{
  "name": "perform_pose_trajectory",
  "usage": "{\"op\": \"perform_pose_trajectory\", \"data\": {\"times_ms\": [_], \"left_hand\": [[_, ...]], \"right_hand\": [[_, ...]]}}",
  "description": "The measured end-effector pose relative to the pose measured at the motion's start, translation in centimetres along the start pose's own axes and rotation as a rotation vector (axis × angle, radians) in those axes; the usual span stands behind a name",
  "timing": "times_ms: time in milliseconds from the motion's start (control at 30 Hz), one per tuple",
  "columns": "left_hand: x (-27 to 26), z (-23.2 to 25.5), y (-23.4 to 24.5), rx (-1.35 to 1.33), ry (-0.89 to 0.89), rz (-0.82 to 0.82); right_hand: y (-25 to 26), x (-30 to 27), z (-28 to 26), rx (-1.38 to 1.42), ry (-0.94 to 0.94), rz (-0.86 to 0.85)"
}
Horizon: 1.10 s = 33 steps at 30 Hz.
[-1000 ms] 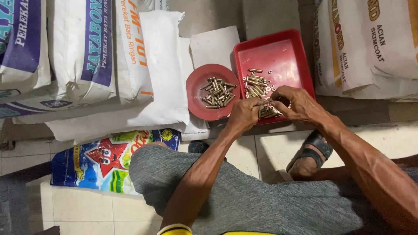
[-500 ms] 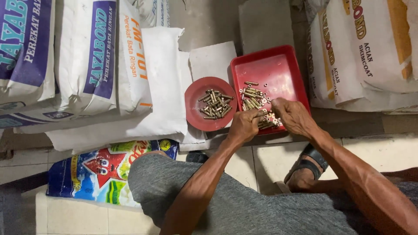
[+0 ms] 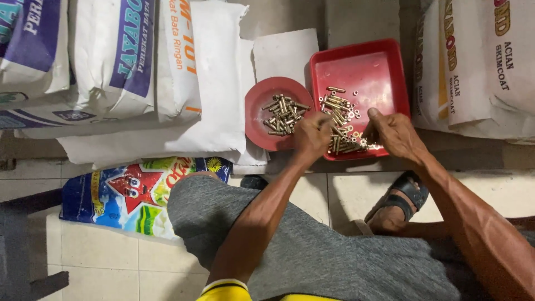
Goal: Manually sliding metal washers onto bolts and placing them in a tray.
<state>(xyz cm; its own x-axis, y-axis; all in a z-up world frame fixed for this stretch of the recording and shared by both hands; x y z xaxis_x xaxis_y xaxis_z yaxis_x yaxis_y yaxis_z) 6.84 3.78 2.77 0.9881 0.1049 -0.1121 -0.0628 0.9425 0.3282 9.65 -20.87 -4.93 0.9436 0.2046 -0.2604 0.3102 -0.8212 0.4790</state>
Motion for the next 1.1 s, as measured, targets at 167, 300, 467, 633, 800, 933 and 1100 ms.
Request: {"op": "perform_pose_trajectory", "data": {"times_ms": [167, 300, 467, 633, 800, 933, 1100], "left_hand": [[1.1, -1.7, 3.6, -0.144, 0.248, 0.202], [1.9, -5.3, 4.8, -0.175, 0.286, 0.26], [0.9, -2.5, 4.5, -0.04, 0.063, 0.234], [0.9, -4.0, 1.6, -0.053, -0.016, 0.107], [0.6, -3.8, -0.1, -0.105, -0.01, 0.019], [-0.8, -1.7, 0.7, -0.08, -0.003, -0.022], [-0.8, -1.8, 0.4, -0.052, -0.012, -0.043]], "right_hand": [[1.4, -1.6, -7.6, -0.321, 0.12, -0.01], [-1.5, 0.8, 0.2, -0.527, 0.07, -0.121], [-4.3, -0.7, -4.3, -0.55, 0.088, -0.168], [-6.9, -1.0, -4.9, -0.59, -0.071, -0.19], [-9.2, 0.5, -0.2, -0.607, -0.166, -0.19], [-9.0, -0.3, 0.2, -0.646, -0.126, -0.218], [-8.6, -1.0, -3.1, -0.51, -0.083, -0.286]]}}
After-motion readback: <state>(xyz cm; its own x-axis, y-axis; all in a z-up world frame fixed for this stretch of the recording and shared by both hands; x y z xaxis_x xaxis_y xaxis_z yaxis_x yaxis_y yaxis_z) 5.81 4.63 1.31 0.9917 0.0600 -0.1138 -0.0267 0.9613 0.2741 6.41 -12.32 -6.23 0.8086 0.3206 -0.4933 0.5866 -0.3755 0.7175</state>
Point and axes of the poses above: each hand's wrist, its own x-axis towards the middle knuckle, its own y-axis out of the back of the hand, z = x × y, the point moved 6 cm from there along x, towards the middle knuckle, and after that the axes turned 7 degrees about y, right-handed, at the moved point
